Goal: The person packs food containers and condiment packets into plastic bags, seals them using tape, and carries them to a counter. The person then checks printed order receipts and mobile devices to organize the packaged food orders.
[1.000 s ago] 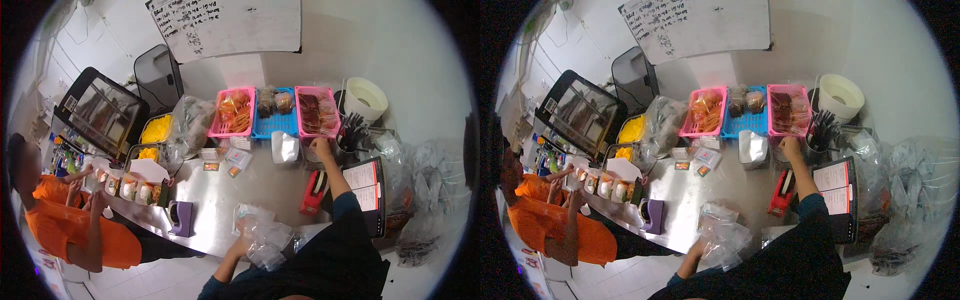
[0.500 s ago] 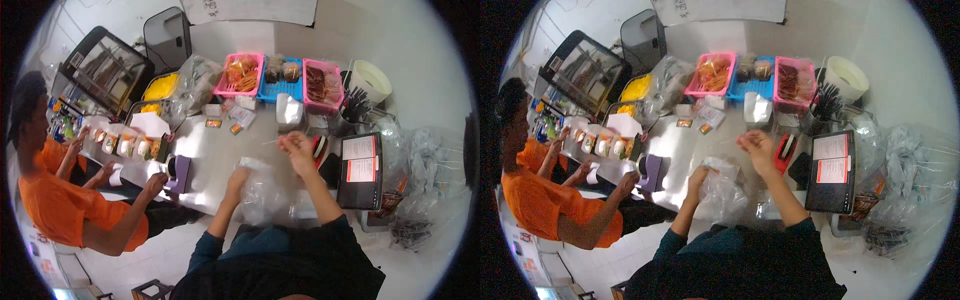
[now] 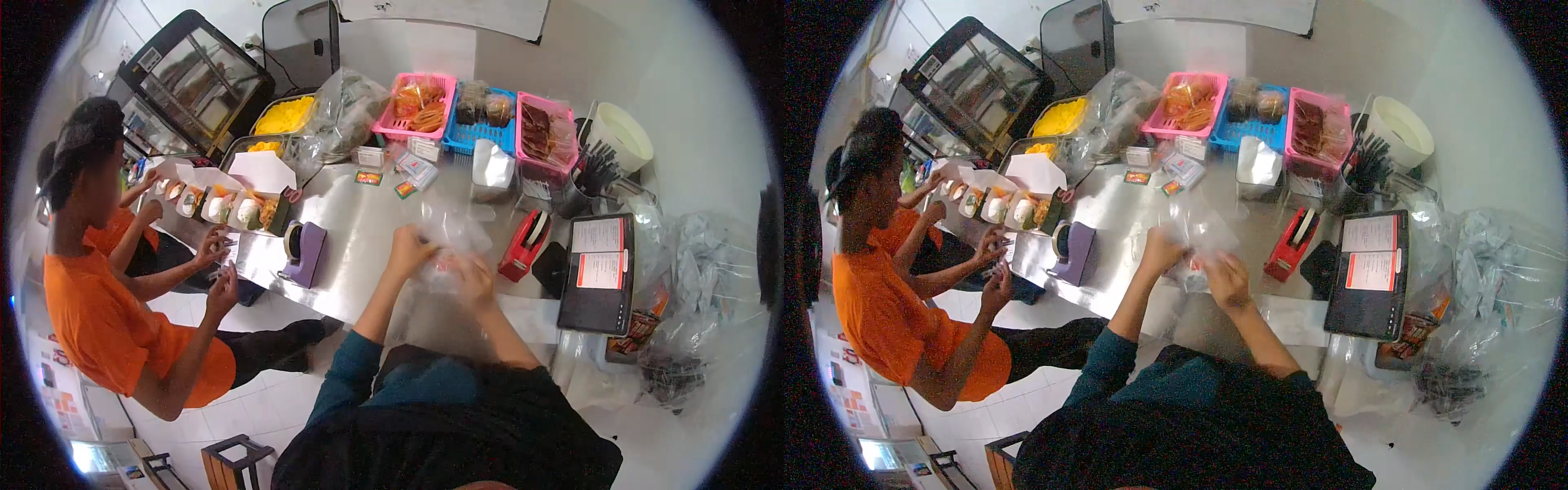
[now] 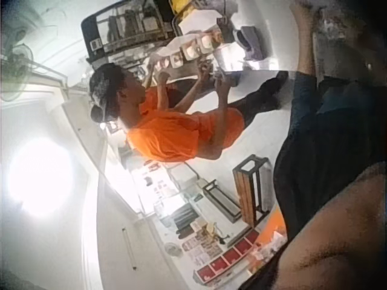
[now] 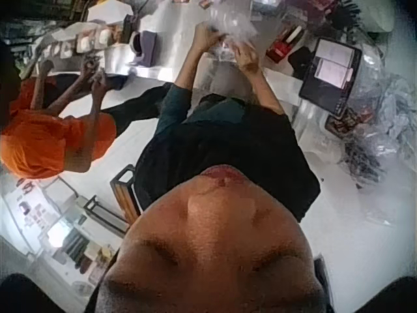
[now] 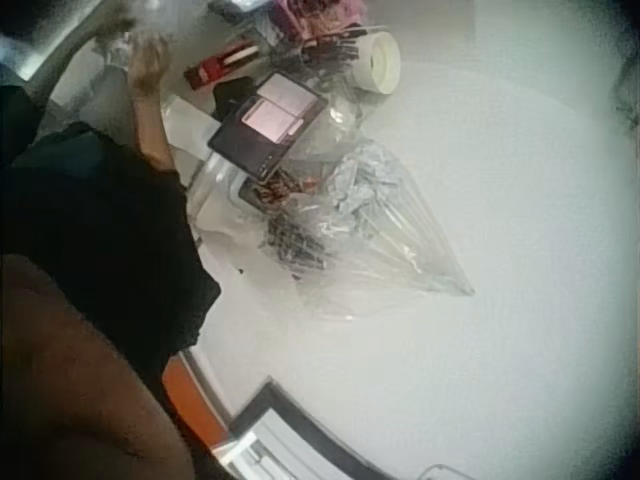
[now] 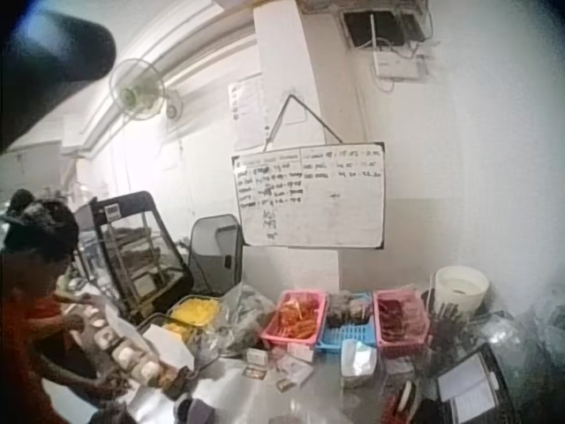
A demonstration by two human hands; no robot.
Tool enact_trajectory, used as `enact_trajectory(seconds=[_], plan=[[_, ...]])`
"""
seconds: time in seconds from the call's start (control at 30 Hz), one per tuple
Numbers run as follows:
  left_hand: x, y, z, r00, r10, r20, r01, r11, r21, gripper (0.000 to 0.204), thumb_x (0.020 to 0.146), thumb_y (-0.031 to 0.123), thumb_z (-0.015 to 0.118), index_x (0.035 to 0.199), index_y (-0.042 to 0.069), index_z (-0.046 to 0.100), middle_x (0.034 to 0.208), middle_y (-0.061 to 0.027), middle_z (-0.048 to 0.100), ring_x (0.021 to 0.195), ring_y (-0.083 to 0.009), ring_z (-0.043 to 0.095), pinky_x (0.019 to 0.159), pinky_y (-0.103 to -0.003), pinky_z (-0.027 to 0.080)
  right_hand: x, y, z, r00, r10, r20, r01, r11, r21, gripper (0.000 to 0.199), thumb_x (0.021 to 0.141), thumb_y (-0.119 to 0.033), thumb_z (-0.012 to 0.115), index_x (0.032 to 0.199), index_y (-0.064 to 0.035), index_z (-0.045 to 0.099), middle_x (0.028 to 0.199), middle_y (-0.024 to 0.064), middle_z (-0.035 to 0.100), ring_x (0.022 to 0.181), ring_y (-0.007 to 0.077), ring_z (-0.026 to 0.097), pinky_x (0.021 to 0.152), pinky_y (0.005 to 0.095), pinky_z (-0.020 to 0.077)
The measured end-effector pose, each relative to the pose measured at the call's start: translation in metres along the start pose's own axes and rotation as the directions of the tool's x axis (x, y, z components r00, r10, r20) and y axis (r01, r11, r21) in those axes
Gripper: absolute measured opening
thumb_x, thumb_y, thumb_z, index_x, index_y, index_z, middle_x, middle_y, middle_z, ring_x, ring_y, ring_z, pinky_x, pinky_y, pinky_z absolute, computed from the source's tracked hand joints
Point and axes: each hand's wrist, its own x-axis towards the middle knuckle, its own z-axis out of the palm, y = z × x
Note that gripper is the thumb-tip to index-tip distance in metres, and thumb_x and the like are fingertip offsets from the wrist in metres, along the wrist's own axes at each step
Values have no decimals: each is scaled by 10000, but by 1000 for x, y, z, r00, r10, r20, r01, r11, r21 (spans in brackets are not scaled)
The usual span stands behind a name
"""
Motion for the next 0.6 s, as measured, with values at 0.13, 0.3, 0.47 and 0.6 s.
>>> enact_trajectory(seconds=[0.13, 0.3, 0.47, 0.6], plan=[[-2, 16, -8, 982, -178, 54, 182, 980, -74, 250, 655, 71, 629, 853, -41, 525, 723, -136, 594, 599, -151, 580, 543, -244, 455, 15, 15, 3, 957, -116, 266, 149, 983, -108, 128, 648, -70, 555, 756, -1, 565, 879, 113, 542, 802, 248, 535, 716, 353, 426], [-10, -19, 0, 997, -33, 65, 71, 645, -761, 298, 728, 41, 577, 985, -31, 444, 802, -109, 589, 720, -146, 573, 633, -215, 453, 28, 21, 7, 935, -70, 347, 101, 992, -74, 178, 682, -97, 535, 845, -47, 587, 887, 122, 527, 795, 275, 521, 710, 353, 425], [-11, -23, 6, 1000, -6, 3, 6, 599, -801, 230, 728, 2, 554, 943, -13, 475, 833, -103, 576, 752, -130, 560, 653, -214, 452, 35, 10, 7, 898, 202, 391, -234, 971, 37, 185, 693, -104, 542, 871, -88, 588, 839, 114, 523, 753, 286, 521, 664, 354, 429], [-10, -26, 10, 999, -38, 18, 35, 539, -841, 173, 727, -11, 548, 887, -10, 484, 826, -83, 563, 762, -128, 549, 677, -227, 448, 41, 4, 2, 903, 197, 381, -218, 976, 13, 167, 696, -103, 546, 858, -94, 588, 829, 103, 523, 728, 281, 529, 657, 357, 431]])
